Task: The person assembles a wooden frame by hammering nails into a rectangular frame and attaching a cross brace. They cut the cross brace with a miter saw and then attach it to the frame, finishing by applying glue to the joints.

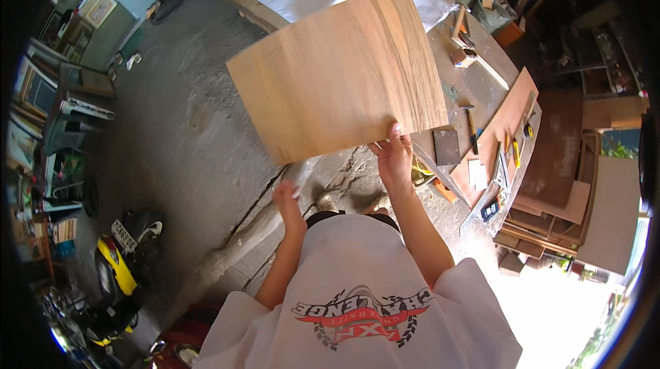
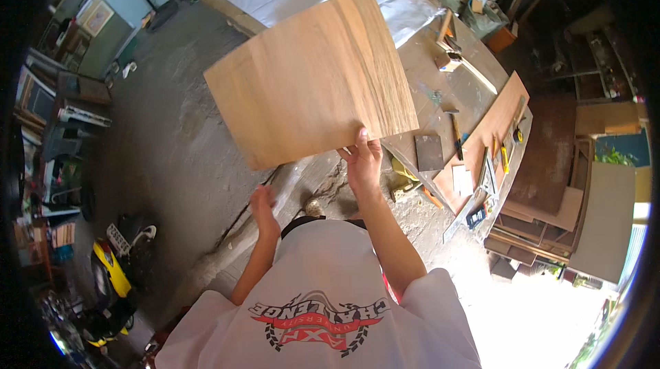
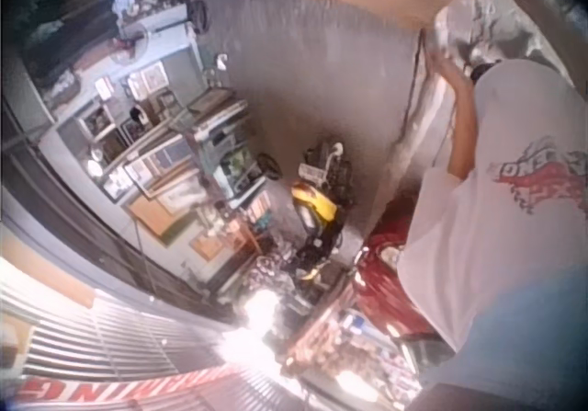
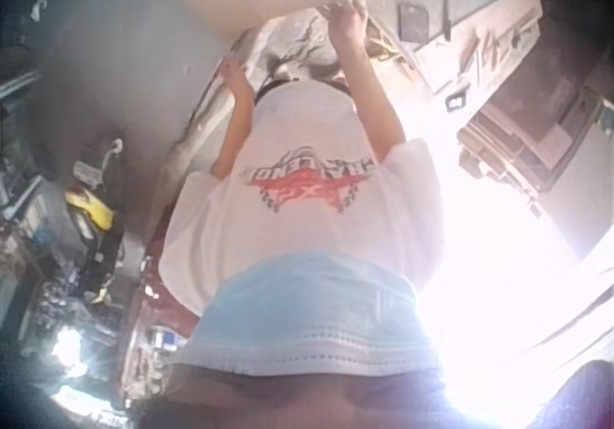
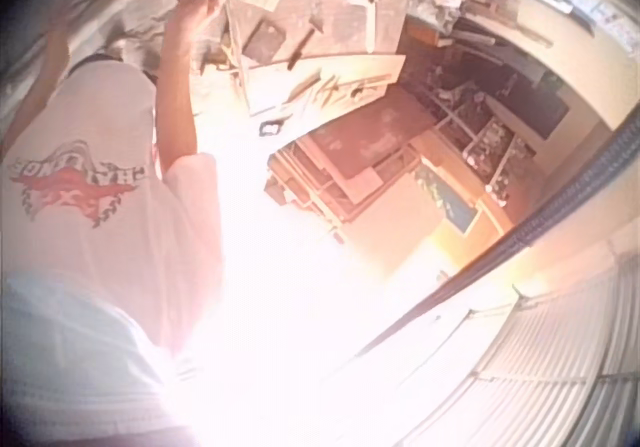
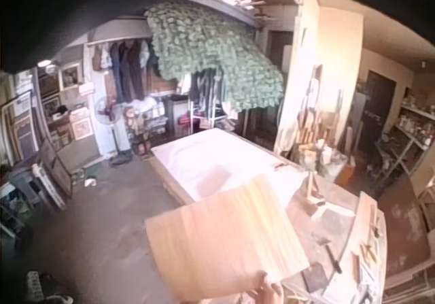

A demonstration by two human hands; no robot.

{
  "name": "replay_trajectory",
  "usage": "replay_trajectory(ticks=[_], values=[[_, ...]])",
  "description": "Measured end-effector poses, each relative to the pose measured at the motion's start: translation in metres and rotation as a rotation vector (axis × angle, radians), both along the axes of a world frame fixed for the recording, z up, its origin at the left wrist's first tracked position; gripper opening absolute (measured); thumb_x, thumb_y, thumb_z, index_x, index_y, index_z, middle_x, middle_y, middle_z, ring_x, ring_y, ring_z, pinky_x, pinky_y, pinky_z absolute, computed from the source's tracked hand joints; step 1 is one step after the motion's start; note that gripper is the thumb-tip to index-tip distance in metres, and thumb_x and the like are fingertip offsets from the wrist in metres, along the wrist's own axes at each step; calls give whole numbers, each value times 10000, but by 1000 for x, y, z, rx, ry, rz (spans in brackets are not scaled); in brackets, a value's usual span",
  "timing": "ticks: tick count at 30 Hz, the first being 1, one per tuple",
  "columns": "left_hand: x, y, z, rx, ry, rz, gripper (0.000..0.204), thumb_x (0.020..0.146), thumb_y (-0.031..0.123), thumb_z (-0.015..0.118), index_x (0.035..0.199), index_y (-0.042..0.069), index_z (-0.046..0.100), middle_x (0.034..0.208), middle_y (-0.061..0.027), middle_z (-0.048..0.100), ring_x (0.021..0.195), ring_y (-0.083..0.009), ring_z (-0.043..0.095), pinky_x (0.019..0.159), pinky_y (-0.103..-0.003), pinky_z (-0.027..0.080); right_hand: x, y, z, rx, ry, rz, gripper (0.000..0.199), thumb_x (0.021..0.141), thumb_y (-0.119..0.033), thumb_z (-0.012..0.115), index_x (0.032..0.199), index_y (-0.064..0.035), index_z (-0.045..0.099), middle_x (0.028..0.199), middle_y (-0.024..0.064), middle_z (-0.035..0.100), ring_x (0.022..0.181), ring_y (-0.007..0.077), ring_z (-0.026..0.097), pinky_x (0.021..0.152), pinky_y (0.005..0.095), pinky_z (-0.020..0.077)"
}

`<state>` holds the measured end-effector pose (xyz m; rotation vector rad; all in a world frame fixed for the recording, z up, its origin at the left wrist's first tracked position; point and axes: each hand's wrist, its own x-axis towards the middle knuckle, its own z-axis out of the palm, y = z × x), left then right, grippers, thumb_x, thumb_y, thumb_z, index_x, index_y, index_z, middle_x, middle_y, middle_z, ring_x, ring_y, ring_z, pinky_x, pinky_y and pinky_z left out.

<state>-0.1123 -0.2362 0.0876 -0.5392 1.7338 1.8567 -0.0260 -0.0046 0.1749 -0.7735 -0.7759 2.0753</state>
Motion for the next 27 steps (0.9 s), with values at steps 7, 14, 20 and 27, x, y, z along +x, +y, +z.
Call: replay_trajectory(ticks=[7, 14, 20, 27], values=[[-2, 103, 65, 671, 322, -430, 596, 1035, 388, 585, 1471, 46, 366, 1495, -151, 469, 1355, -293, 509, 1121, -462, 398, -21, -4, 34, -258, 67, -53, 482, 1031, -390, 588, 1366, -55, 494, 1317, 125, 580, 1262, 372, 567, 1081, 563, 480], [-20, 148, 117, 642, 343, -326, 499, 997, 166, 659, 1416, 41, 420, 1367, -105, 572, 1245, -233, 587, 1030, -453, 511, -16, 6, 35, -293, -6, -122, 486, 1029, -397, 593, 1361, -51, 509, 1352, 113, 574, 1275, 322, 565, 1097, 501, 479], [-6, 164, 125, 768, 420, -266, 503, 908, 25, 743, 1345, 5, 495, 1259, -94, 622, 1150, -185, 617, 950, -329, 531, -5, 17, 42, -328, -35, -145, 527, 1021, -424, 600, 1375, -46, 497, 1364, 122, 560, 1282, 285, 560, 1102, 454, 475], [-35, 179, 160, 654, 560, -282, 553, 900, 47, 753, 1363, 0, 455, 1252, -120, 620, 1116, -203, 632, 933, -342, 560, 24, 20, 21, 16, 59, 293, 675, 992, -594, 550, 1340, -16, 541, 1317, 138, 617, 1143, 293, 645, 988, 439, 510]])
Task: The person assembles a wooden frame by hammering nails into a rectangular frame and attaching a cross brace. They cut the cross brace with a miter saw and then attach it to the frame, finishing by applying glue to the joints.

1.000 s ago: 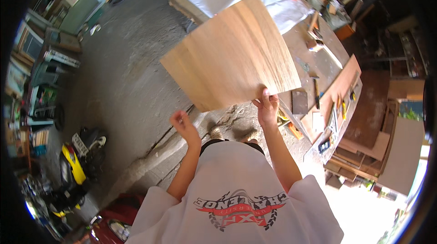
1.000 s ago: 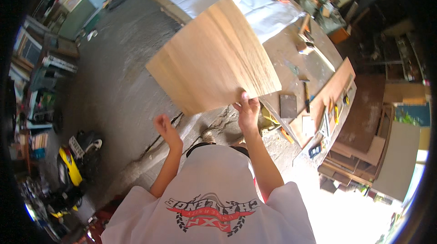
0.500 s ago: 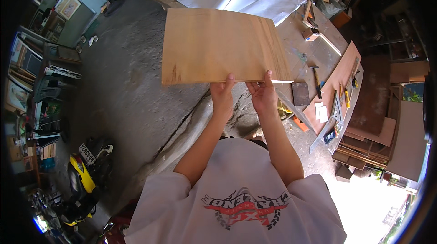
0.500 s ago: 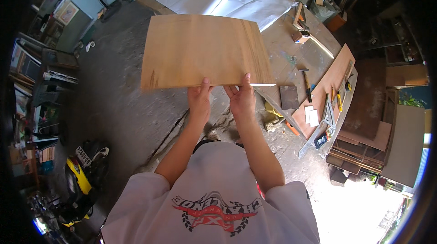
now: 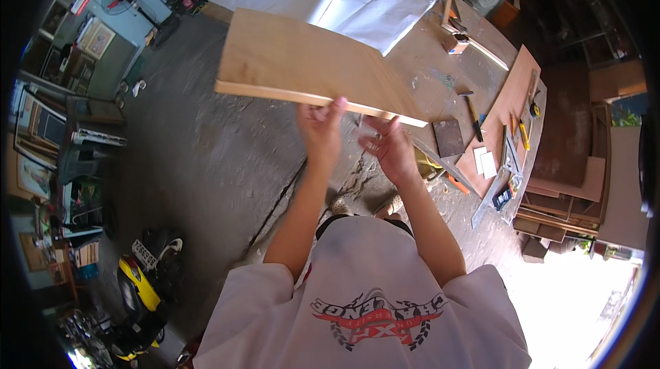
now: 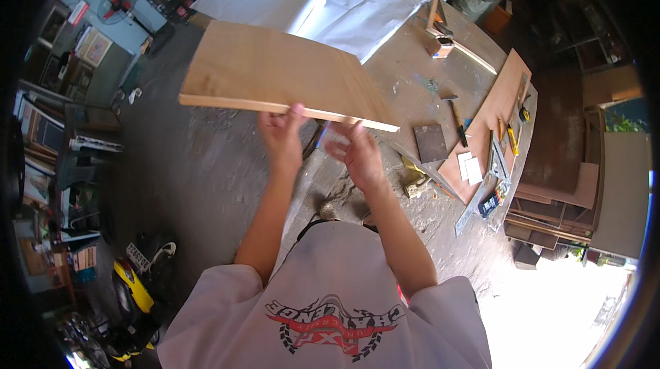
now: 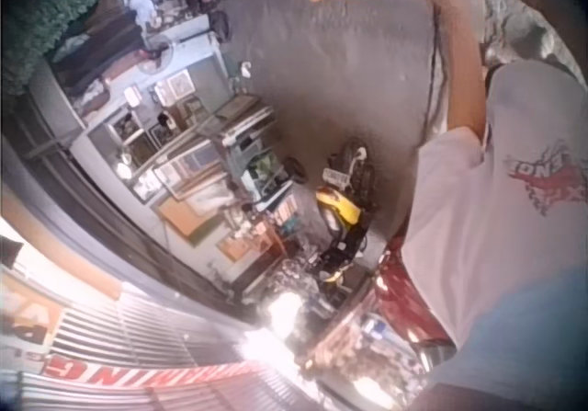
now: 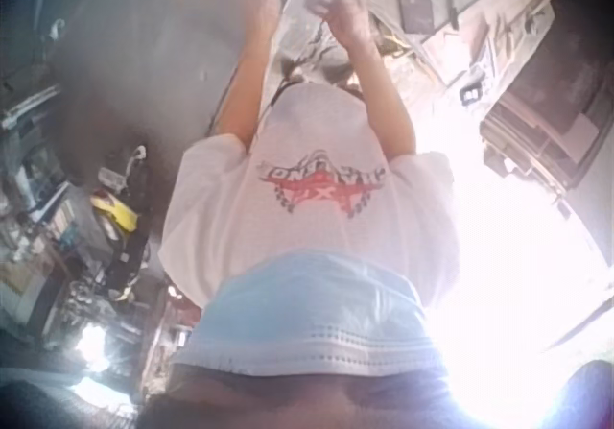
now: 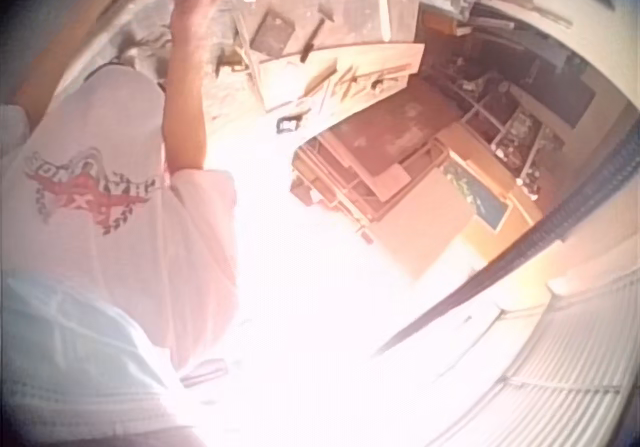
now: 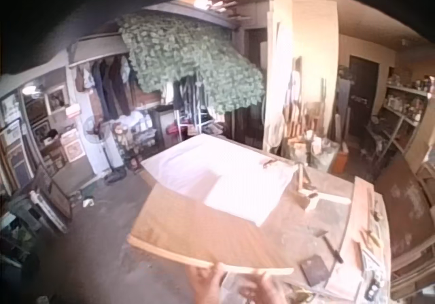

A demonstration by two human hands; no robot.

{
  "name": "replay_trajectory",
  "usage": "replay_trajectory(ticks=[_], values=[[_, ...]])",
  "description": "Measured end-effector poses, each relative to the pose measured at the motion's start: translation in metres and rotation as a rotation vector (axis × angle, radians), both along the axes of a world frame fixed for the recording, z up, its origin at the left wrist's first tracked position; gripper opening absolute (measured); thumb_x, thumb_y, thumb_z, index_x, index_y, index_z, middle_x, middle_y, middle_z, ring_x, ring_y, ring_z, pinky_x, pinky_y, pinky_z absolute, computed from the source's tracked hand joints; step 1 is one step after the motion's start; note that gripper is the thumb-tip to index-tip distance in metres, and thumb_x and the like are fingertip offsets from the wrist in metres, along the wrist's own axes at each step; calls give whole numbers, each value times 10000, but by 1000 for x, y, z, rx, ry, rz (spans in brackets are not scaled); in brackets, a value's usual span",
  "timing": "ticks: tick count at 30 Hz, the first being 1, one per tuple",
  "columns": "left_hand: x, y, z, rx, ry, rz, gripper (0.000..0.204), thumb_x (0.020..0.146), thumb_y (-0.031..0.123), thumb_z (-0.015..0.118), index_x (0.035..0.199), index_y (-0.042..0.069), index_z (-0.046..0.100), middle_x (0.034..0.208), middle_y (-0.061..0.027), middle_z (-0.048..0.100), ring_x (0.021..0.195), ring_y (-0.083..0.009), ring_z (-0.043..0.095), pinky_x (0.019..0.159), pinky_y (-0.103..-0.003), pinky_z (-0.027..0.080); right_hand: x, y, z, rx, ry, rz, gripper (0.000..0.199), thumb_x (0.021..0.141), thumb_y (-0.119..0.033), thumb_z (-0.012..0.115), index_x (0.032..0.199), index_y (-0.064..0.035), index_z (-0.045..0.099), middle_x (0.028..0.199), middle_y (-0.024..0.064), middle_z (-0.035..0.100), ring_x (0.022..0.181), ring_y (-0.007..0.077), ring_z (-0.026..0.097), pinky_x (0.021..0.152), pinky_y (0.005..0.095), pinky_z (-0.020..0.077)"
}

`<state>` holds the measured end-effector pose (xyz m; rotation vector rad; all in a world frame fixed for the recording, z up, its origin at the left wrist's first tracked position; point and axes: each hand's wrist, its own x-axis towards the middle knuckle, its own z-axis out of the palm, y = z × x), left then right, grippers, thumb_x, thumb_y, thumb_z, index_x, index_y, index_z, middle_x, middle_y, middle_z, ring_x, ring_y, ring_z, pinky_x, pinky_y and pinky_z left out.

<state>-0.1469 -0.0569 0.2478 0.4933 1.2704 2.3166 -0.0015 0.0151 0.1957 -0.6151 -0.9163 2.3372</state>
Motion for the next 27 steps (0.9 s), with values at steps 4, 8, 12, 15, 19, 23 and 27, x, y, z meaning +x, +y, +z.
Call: replay_trajectory(ticks=[4, 8, 12, 15, 19, 23, 27], values=[[-43, -3, 42, -146, 97, -42, 489, 906, 89, 755, 1321, 3, 510, 1174, -111, 657, 1059, -203, 660, 886, -372, 583, 65, 14, -37, 1000, -623, 918, 535, 974, -503, 641, 1242, -41, 666, 1143, 126, 723, 1090, 253, 694, 952, 420, 535], [-74, -22, 84, -248, 459, -222, 425, 891, 120, 782, 1247, 6, 581, 1096, -80, 682, 981, -188, 678, 869, -344, 566, 142, 43, -65, 557, -811, 661, 392, 1010, -360, 623, 1232, -37, 645, 1071, 103, 731, 1005, 202, 705, 852, 355, 557], [-68, -14, 137, -436, 799, -488, 413, 888, 148, 788, 1221, -5, 599, 1028, -65, 682, 917, -142, 666, 818, -288, 533, 162, 101, -61, 461, -710, 134, 369, 1013, -331, 635, 1211, -19, 628, 989, 81, 720, 900, 160, 692, 744, 290, 540], [-47, 20, 162, -570, 917, -642, 405, 918, 197, 757, 1231, -4, 597, 956, -50, 662, 863, -110, 610, 770, -288, 503, 149, 135, -37, 573, -653, -80, 340, 1006, -277, 649, 1205, -3, 621, 982, 86, 714, 875, 153, 683, 705, 277, 533], [-12, 66, 150, -754, 1082, -574, 344, 1010, 279, 634, 1207, 0, 596, 914, -49, 622, 815, -130, 529, 748, -328, 461, 143, 154, 3, 914, -547, -449, 349, 973, -204, 696, 1233, 7, 600, 1046, 110, 692, 891, 157, 668, 715, 291, 535], [18, 84, 129, -894, 1008, -318, 246, 1051, 232, 572, 1160, 14, 606, 908, -36, 579, 848, -97, 509, 791, -279, 452, 172, 175, 20, 1015, -540, -536, 426, 938, -203, 735, 1270, 5, 568, 1110, 172, 659, 928, 239, 665, 759, 357, 549], [36, 86, 138, -930, 1168, -200, 262, 1065, 262, 542, 1094, 11, 612, 834, -36, 577, 783, -101, 510, 709, -278, 438, 214, 186, 9, 946, -687, -437, 532, 940, -287, 737, 1325, 4, 512, 1134, 199, 650, 972, 284, 658, 824, 397, 547]])
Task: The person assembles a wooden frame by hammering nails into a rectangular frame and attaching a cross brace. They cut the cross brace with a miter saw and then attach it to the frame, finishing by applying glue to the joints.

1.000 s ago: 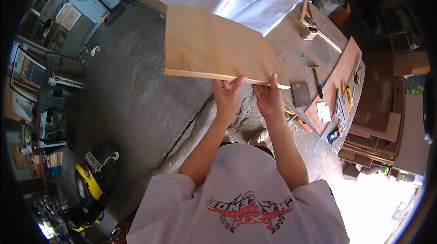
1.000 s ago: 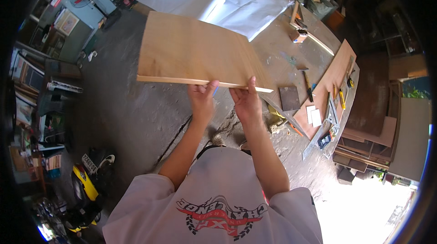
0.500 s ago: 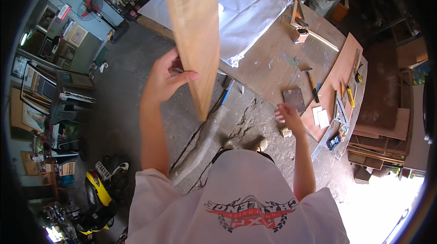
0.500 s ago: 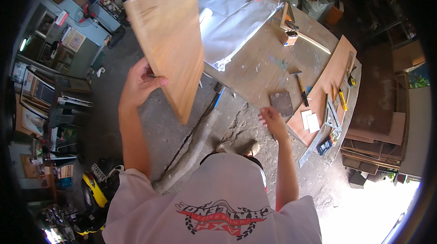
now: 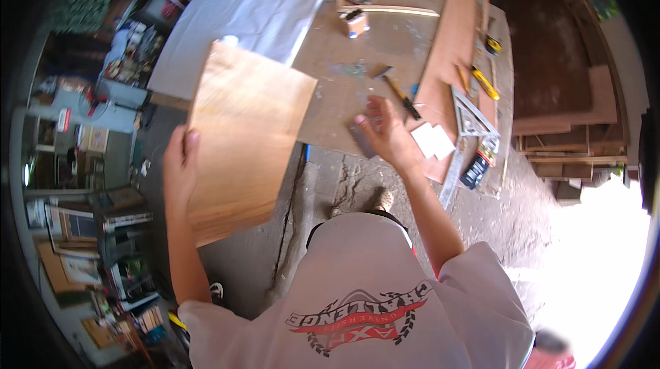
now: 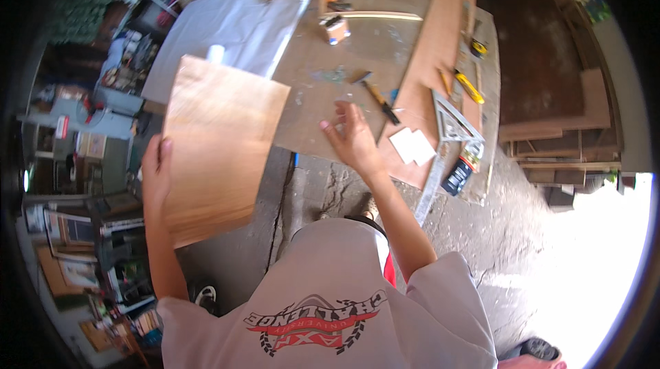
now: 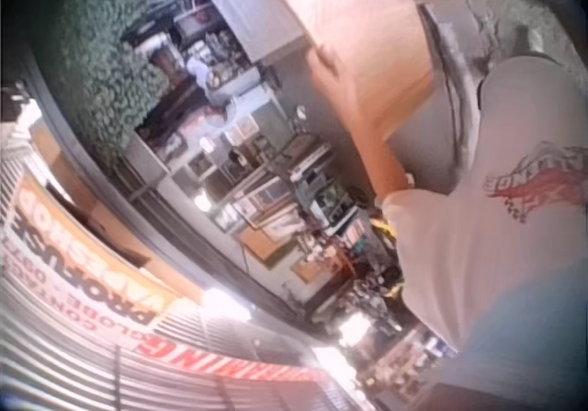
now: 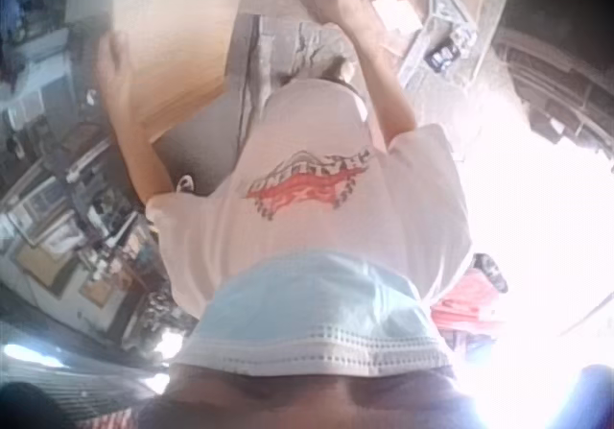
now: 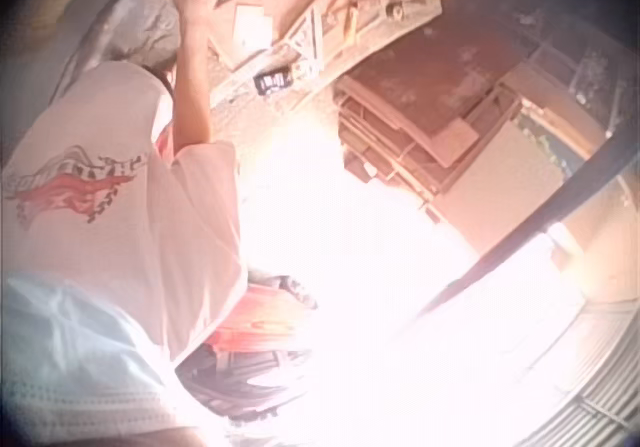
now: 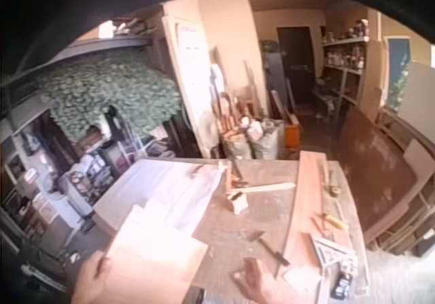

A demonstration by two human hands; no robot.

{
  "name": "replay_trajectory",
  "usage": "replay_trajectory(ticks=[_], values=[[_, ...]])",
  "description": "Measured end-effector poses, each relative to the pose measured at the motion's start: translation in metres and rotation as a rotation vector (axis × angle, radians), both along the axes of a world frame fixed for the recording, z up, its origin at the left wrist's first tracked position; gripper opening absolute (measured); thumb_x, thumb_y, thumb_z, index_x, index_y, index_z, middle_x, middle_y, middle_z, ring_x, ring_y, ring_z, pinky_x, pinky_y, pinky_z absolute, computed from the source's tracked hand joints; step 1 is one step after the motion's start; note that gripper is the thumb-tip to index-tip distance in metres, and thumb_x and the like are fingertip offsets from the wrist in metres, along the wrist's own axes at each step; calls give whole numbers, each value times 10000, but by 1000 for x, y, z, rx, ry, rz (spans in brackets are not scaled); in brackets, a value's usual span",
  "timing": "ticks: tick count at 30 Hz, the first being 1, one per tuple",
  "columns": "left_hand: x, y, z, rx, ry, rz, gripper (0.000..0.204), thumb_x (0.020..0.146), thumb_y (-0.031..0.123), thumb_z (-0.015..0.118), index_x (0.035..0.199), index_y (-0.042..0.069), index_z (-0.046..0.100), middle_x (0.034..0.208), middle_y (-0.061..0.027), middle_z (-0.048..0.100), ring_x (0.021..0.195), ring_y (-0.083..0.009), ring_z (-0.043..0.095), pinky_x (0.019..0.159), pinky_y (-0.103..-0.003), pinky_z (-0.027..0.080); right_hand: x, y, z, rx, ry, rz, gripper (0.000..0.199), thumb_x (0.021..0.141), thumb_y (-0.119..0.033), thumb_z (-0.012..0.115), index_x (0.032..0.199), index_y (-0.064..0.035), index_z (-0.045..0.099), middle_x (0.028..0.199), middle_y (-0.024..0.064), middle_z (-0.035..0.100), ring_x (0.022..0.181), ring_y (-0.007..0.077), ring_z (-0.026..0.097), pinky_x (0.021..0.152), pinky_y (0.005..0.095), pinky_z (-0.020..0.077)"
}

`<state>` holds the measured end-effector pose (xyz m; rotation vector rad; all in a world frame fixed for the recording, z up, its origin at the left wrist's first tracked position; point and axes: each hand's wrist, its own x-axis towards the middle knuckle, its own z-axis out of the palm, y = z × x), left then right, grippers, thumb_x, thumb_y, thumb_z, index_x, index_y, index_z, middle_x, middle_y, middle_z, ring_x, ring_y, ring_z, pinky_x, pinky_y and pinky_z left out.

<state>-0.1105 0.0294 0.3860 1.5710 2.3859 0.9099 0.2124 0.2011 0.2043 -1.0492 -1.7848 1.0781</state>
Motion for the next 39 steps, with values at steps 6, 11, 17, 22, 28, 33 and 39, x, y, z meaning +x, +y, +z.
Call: replay_trajectory(ticks=[6, 11, 17, 22, 28, 33, 39], values=[[32, 5, 35, -53, 74, -130, 193, 984, 192, 653, 1037, 13, 604, 814, -52, 562, 740, -126, 484, 670, -275, 416, 39, 4, -28, -252, 123, 60, 627, 1011, -488, 594, 1394, -6, 477, 1120, 194, 674, 999, 279, 686, 853, 393, 565], [60, 25, 61, -68, 330, -412, 203, 822, 61, 738, 999, 30, 644, 860, -100, 619, 760, -235, 593, 697, -339, 475, 72, 18, -51, -1125, 367, 401, 976, 966, -797, 219, 1417, 22, 500, 1188, 193, 680, 1030, 296, 695, 858, 400, 575], [71, 52, 54, 100, 704, -722, 245, 731, 8, 733, 967, 68, 704, 1048, -87, 721, 1006, -287, 714, 869, -427, 573, 79, -15, -75, -1343, 1181, 479, 1027, 915, -833, 337, 1318, 88, 550, 1229, 216, 673, 1053, 292, 705, 921, 388, 573], [39, 67, 16, 219, 790, -796, 189, 824, 7, 762, 1000, 62, 726, 1087, -113, 731, 1072, -314, 714, 889, -442, 600, 89, -8, -66, -1103, 1047, 706, 656, 1004, -421, 623, 1389, 80, 445, 1095, 163, 704, 957, 199, 722, 872, 325, 580], [-37, 73, -98, 467, 684, -708, 225, 883, 72, 750, 1105, 88, 717, 1275, -123, 656, 1194, -273, 657, 972, -424, 567, 25, -15, -71, -1027, 592, 162, 398, 1048, -292, 586, 1305, 11, 580, 1040, 38, 682, 916, 88, 632, 821, 249, 523], [-85, 67, -257, 43, -1210, 6, 519, 1048, 366, 575, 1432, 29, 480, 1343, -107, 608, 1181, -250, 630, 994, -392, 524, -57, -13, -107, -639, 291, -210, 304, 1071, -219, 502, 1176, 29, 644, 965, 15, 652, 901, 92, 583, 829, 262, 486], [-135, 68, -336, -88, -1638, 137, 437, 1054, 407, 550, 1320, 60, 548, 1190, -64, 644, 1056, -153, 634, 886, -327, 545, -116, -5, -128, -366, 41, -311, 298, 1065, -210, 494, 1200, 11, 641, 1000, 91, 692, 938, 146, 605, 865, 301, 491]])
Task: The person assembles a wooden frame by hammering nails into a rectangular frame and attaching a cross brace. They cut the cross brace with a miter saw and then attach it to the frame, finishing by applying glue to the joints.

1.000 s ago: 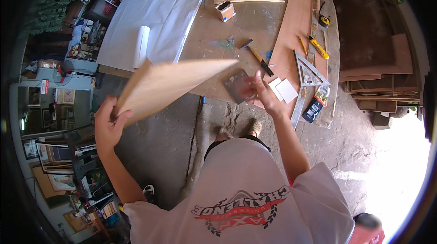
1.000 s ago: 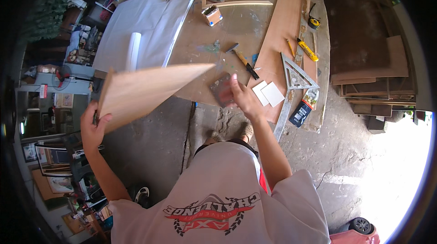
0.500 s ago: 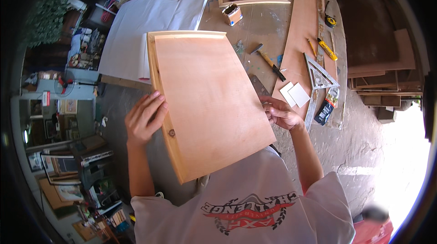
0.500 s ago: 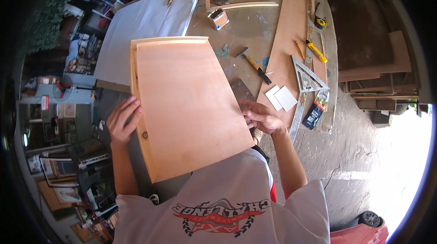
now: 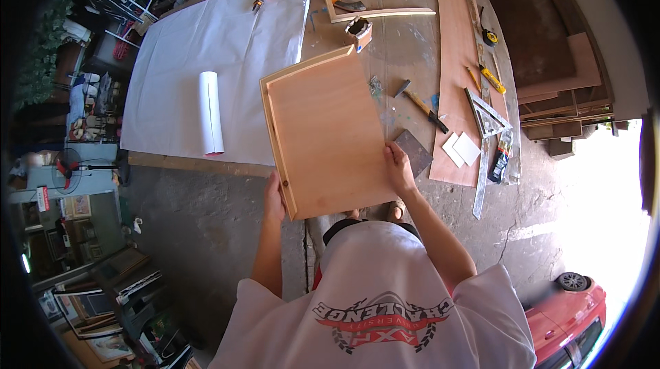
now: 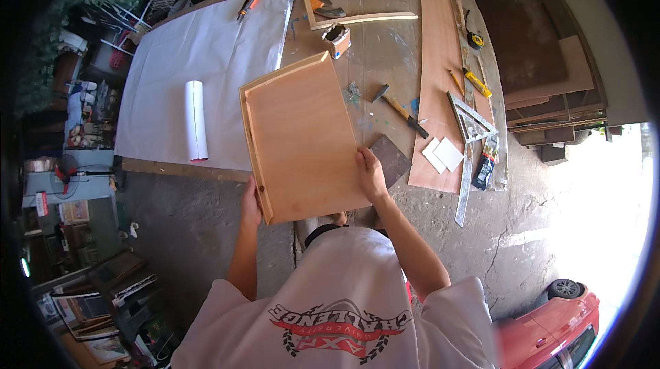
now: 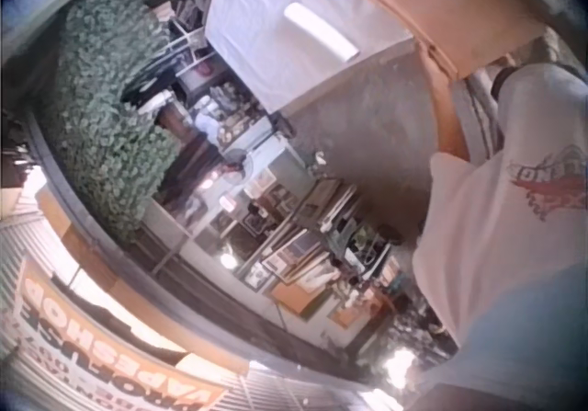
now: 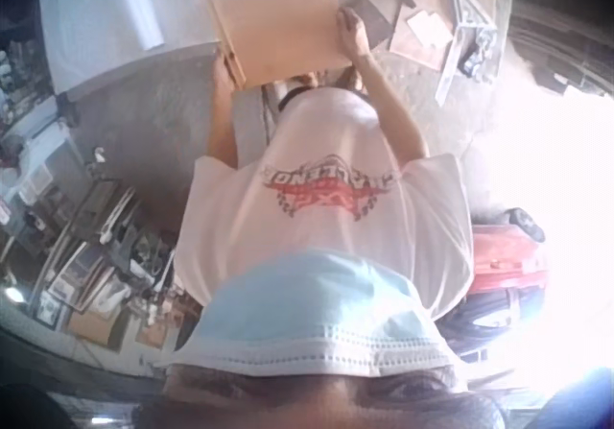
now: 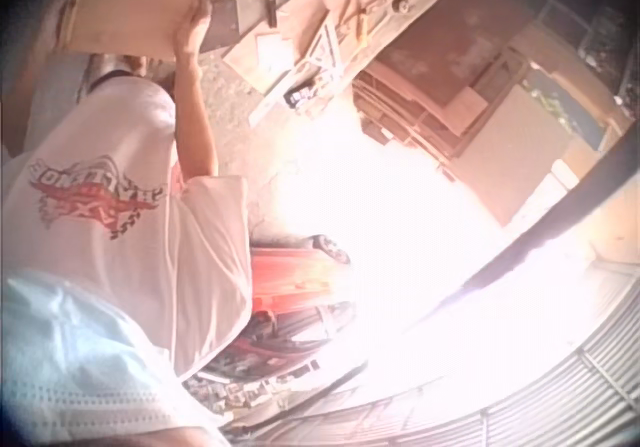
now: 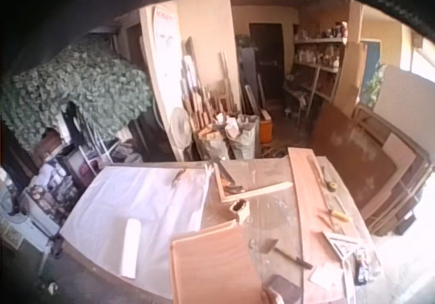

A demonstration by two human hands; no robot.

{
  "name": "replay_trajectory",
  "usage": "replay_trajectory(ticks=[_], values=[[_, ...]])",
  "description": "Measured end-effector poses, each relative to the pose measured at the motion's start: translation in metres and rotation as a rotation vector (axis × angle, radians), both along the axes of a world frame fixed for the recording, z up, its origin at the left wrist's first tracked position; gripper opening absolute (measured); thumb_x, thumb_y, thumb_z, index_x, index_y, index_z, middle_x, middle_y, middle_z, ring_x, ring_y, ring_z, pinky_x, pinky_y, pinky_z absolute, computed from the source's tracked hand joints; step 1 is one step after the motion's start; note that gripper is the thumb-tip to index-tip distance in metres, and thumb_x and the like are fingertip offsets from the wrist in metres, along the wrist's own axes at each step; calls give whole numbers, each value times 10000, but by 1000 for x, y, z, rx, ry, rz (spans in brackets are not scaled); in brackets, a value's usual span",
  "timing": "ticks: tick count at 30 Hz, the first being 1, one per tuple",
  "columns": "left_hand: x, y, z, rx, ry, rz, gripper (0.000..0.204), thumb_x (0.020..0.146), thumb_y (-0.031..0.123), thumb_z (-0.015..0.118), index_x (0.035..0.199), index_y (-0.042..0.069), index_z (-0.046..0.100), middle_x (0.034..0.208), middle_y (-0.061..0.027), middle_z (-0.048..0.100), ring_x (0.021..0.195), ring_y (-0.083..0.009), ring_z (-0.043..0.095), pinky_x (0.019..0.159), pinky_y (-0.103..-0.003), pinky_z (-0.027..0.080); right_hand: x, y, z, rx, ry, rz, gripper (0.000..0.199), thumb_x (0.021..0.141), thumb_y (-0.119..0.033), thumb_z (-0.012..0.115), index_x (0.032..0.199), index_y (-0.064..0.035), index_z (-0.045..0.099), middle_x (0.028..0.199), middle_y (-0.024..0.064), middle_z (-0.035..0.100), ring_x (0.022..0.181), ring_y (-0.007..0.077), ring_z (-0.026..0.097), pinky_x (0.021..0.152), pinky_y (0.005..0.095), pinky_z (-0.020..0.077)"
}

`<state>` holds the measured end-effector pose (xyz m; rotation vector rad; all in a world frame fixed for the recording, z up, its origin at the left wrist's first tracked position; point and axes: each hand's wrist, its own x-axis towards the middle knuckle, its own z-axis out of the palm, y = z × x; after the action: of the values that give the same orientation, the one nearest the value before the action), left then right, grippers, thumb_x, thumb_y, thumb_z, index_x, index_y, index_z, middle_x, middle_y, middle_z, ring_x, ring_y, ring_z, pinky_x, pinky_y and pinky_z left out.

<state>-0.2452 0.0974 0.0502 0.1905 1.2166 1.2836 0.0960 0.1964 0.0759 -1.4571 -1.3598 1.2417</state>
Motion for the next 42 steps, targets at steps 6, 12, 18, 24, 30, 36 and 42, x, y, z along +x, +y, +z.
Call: replay_trajectory(ticks=[6, 12, 18, 24, 30, 36, 42], values=[[-9, 15, -32, 4, 201, 148, 331, 1050, 399, 569, 1141, 81, 586, 1031, -13, 624, 952, -120, 611, 842, -320, 536, -21, 37, -6, 41, -111, 65, 289, 1051, -240, 536, 1164, -5, 660, 872, 121, 691, 815, 161, 652, 752, 326, 517], [4, 13, -54, 88, 163, 308, 353, 1041, 407, 588, 1154, 73, 584, 1014, 1, 602, 905, -108, 576, 817, -288, 508, 40, 171, -11, 231, -537, -69, 205, 997, -216, 612, 1078, -36, 667, 891, 176, 708, 793, 317, 693, 701, 409, 535], [20, 20, -50, -12, 385, 373, 359, 1064, 405, 537, 1115, 52, 584, 990, -8, 588, 906, -110, 543, 796, -290, 471, 67, 338, -19, 456, -931, 3, 264, 957, -203, 648, 1198, -101, 616, 1145, 178, 636, 1087, 390, 605, 893, 508, 505], [28, 35, -39, -211, 673, 344, 414, 1073, 411, 504, 1041, 8, 592, 973, -48, 605, 877, -141, 532, 783, -307, 446, 57, 453, -58, 495, -1042, 188, 426, 936, -171, 671, 1342, -129, 551, 1366, 145, 566, 1252, 371, 535, 1016, 493, 481], [23, 28, -36, -343, 937, 188, 510, 1080, 438, 457, 1004, -50, 587, 906, -127, 645, 816, -207, 587, 761, -336, 459, 44, 491, -76, 416, -1133, 338, 553, 919, -154, 696, 1438, -151, 508, 1479, 125, 484, 1374, 338, 451, 1126, 458, 404], [23, 11, -22, -471, 894, 365, 499, 1082, 437, 442, 1056, -24, 631, 990, -132, 695, 886, -227, 657, 787, -364, 492, 40, 508, -68, 329, -1234, 370, 430, 910, -176, 712, 1317, -144, 576, 1337, 117, 542, 1266, 334, 501, 1058, 483, 421], [20, -18, -10, -407, 1094, 482, 395, 1078, 363, 485, 1019, -1, 625, 979, -116, 683, 893, -212, 651, 793, -339, 494, 55, 511, -40, 797, -1065, 263, 220, 1006, -163, 537, 1217, -142, 594, 1152, 122, 640, 1143, 345, 577, 1002, 523, 412]])
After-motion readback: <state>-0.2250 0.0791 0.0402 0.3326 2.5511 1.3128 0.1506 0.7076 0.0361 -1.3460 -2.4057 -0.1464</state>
